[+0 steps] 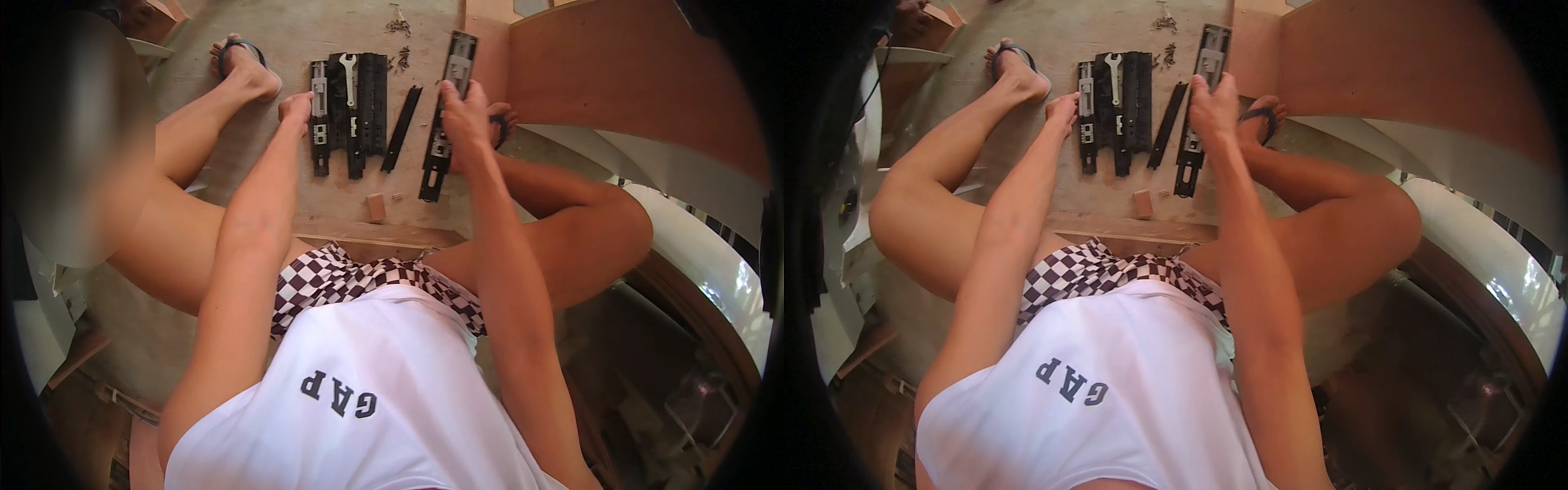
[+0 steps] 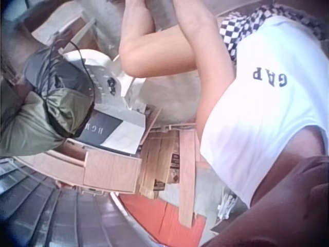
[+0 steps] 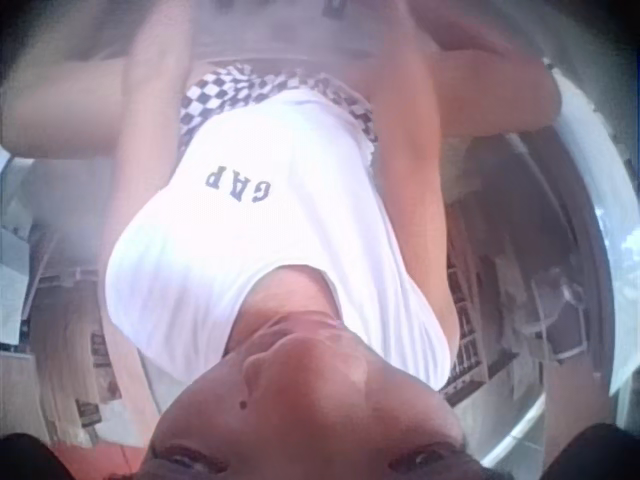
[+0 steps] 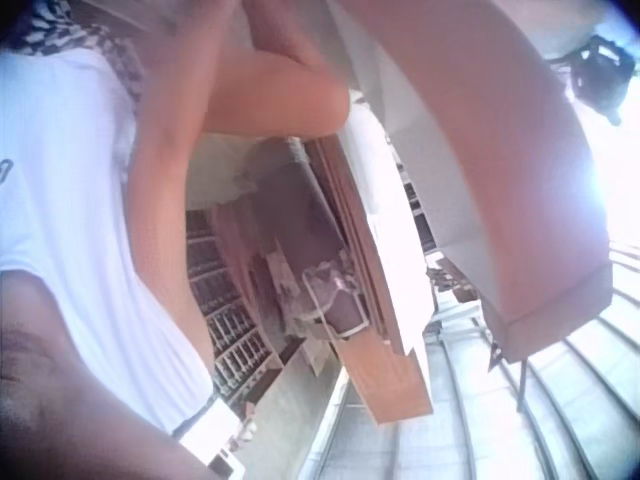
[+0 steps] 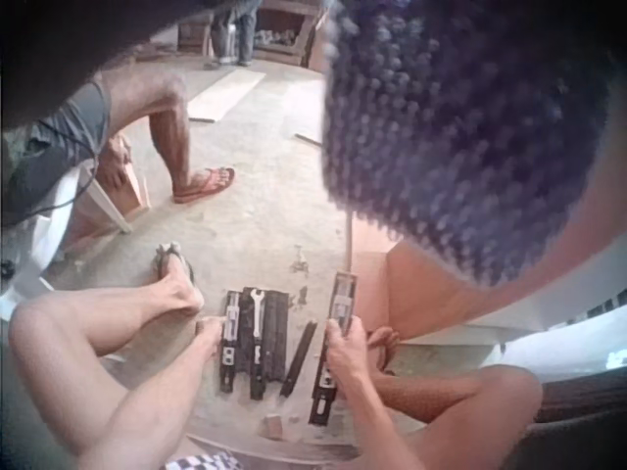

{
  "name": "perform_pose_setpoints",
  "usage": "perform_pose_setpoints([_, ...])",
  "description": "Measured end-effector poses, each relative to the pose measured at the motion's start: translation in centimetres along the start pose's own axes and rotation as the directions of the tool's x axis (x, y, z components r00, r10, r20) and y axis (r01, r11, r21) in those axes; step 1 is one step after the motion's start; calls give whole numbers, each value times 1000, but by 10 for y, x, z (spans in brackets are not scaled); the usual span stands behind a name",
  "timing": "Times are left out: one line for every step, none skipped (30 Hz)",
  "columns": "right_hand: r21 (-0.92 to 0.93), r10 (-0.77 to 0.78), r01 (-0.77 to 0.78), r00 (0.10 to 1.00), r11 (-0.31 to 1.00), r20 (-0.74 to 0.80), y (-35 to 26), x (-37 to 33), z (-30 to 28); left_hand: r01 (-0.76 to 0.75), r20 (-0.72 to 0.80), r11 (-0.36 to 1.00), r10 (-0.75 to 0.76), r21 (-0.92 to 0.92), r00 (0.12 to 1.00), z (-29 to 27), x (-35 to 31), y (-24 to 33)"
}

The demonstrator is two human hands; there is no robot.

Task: The person sits on the floor and handles multiple metal drawer slides, picking them up, turning them over, and arranging them in a row. They inspect the slides and align them with other components on the floor.

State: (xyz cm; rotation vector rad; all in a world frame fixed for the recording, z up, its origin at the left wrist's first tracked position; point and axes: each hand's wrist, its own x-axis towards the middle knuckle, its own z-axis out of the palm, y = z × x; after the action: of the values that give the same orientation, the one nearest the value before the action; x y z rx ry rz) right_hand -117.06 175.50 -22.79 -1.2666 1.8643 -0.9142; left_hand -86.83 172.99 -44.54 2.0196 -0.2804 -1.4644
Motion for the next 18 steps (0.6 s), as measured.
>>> perform_pose_setpoints([-20, 36, -36, 999, 999, 14, 12, 1, 9, -73, -19, 979, 78, 190, 997, 0, -11, 0])
perform_pose_setpoints([-38, 71, -70, 997, 997, 28, 16, 0, 19, -121, -74, 969, 140, 215, 987, -3, -15, 0])
perform_pose_setpoints([-68, 157, -152, 984, 986, 87, 20, -1, 20, -152, -72, 957, 175, 246, 982, -5, -20, 0])
perform_pose_setpoints([-123, 196, -188, 978, 975, 63, 34, 6, 24, -184, -68, 941, 212, 285, 975, -6, -27, 1])
perform_pose_setpoints([-175, 237, -227, 971, 958, 41, 62, 12, 25, -212, -66, 920, 246, 329, 967, -7, -30, 1])
perform_pose_setpoints([-223, 279, -266, 960, 938, 27, 81, 17, 28, -290, -103, 837, 376, 464, 921, -10, -28, -1])
perform_pose_setpoints([-274, 291, -267, 955, 924, 50, 88, 21, 31, -361, -125, 703, 537, 613, 834, -13, -32, -2])
perform_pose_setpoints([-238, 313, -291, 948, 927, 61, 99, 23, 31, -396, -60, 682, 541, 615, 839, -7, -45, 5])
perform_pose_setpoints([-202, 339, -320, 938, 926, 67, 110, 21, 33, -431, 12, 660, 539, 616, 842, 1, -64, 12])
perform_pose_setpoints([-206, 359, -340, 932, 918, 58, 121, 20, 38, -472, 94, 617, 543, 630, 835, 13, -84, 21])
perform_pose_setpoints([-209, 372, -355, 927, 911, 43, 134, 22, 42, -519, 177, 574, 545, 633, 820, 27, -102, 28])
perform_pose_setpoints([-216, 383, -368, 923, 904, 31, 145, 24, 45, -523, 199, 553, 541, 649, 817, 40, -114, 28])
perform_pose_setpoints([-224, 394, -381, 919, 897, 17, 152, 25, 46, -530, 222, 531, 536, 662, 815, 52, -124, 28])
perform_pose_setpoints([-186, 451, -434, 891, 881, 55, 144, 23, 46, -480, 225, 522, 477, 705, 850, 58, -137, 30])
perform_pose_setpoints([-212, 434, -415, 899, 885, 52, 136, 22, 51, -484, 233, 516, 475, 707, 848, 61, -135, 26])
perform_pose_setpoints([-238, 415, -393, 909, 888, 47, 132, 18, 53, -491, 242, 511, 477, 706, 845, 63, -134, 18])
perform_pose_setpoints([-263, 393, -369, 918, 891, 42, 126, 17, 56, -499, 252, 506, 479, 704, 841, 66, -136, 16])
perform_pose_setpoints([-318, 363, -331, 931, 888, 45, 121, 14, 57, -480, 265, 497, 442, 723, 857, 67, -136, 14])
